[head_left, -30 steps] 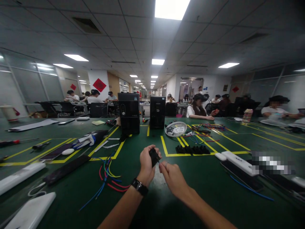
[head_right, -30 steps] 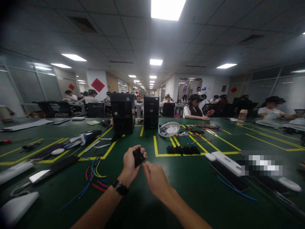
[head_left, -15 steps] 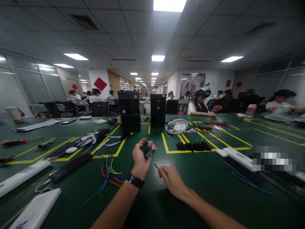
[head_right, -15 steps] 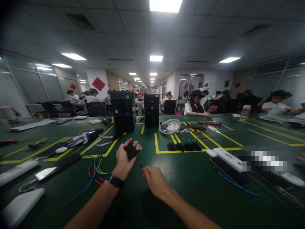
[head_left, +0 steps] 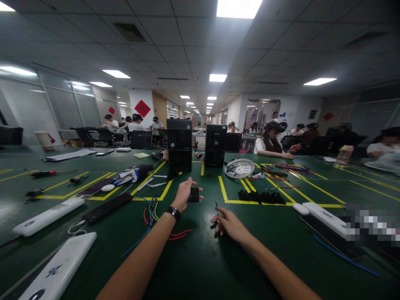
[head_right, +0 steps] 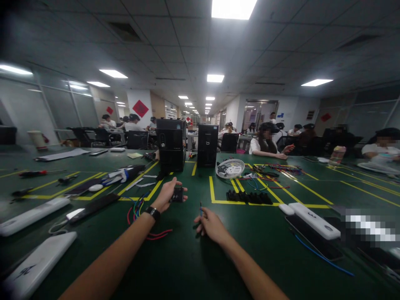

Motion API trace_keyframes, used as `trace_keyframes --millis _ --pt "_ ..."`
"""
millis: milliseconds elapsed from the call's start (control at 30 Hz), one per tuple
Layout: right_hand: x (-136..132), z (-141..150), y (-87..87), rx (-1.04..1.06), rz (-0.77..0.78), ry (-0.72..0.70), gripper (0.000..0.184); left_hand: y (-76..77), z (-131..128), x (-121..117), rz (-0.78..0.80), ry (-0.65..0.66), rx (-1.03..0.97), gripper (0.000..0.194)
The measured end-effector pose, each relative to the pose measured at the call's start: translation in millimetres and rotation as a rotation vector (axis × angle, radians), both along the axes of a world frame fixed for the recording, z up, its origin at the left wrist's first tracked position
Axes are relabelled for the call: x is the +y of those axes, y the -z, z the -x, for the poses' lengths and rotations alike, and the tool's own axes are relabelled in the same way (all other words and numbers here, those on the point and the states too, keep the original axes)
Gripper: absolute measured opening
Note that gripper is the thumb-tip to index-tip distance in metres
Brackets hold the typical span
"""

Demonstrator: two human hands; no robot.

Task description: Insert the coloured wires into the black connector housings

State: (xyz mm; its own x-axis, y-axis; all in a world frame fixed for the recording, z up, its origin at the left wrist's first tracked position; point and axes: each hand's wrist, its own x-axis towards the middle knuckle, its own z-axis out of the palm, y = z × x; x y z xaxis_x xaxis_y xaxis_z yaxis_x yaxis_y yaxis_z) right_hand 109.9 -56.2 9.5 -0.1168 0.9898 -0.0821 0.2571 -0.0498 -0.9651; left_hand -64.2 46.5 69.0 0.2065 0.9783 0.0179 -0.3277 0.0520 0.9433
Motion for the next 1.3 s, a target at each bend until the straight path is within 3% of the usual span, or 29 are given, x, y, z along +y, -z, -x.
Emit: trace_keyframes --millis 67,167,233,300,433,567,667,767,867,933,1000,1067,1200,1300 --pt "5 14 -1.6 0.056 -0.005 -0.007 0.056 -3.4 12 21 -0.025 -0.030 0.161 0.036" --pt "15 48 -11.1 0.104 -0.071 -0.145 0.074 -10.5 26 50 -0.080 -0.132 0.326 0.035" --pt "21 68 -17.7 0.082 -0.161 -0.218 0.086 -15.7 32 64 -0.091 -0.162 0.384 0.034" --pt "23 77 -19.9 -0.028 -0.296 -0.188 0.089 -19.0 37 74 -0.095 -0.167 0.450 0.033" --pt "10 62 -8.6 -0.276 -0.489 -0.132 0.063 -13.1 45 89 -0.065 -0.156 0.580 0.030" --pt "-9 45 0.8 -0.392 -0.599 -0.216 0.042 9.4 42 111 -0.059 -0.149 0.717 0.023" --pt "-14 51 0.1 -0.557 -0.681 -0.293 0.036 27.2 32 129 -0.126 -0.153 0.829 0.016" --pt "-13 63 -0.8 -0.694 -0.749 -0.349 0.032 35.7 25 138 -0.218 -0.160 0.932 0.012" --pt "-11 71 1.4 -0.702 -0.775 -0.393 0.039 32.4 22 137 -0.305 -0.191 1.008 0.012" --pt "-11 72 2.5 -0.660 -0.751 -0.431 0.053 25.5 17 130 -0.377 -0.234 1.031 0.019" --pt "-11 72 1.3 -0.623 -0.720 -0.466 0.067 17.2 0 120 -0.482 -0.235 1.034 0.026" --pt "-13 69 -2.7 -0.609 -0.724 -0.488 0.071 10.1 -29 107 -0.618 -0.136 1.025 0.029" --pt "-17 48 -13.0 -0.668 -0.803 -0.404 0.050 8.4 -113 71 -0.847 0.200 1.013 0.039" --pt "-30 5 -17.4 -0.799 -0.759 -0.169 0.030 18.6 -167 47 -0.919 0.323 1.061 0.047"
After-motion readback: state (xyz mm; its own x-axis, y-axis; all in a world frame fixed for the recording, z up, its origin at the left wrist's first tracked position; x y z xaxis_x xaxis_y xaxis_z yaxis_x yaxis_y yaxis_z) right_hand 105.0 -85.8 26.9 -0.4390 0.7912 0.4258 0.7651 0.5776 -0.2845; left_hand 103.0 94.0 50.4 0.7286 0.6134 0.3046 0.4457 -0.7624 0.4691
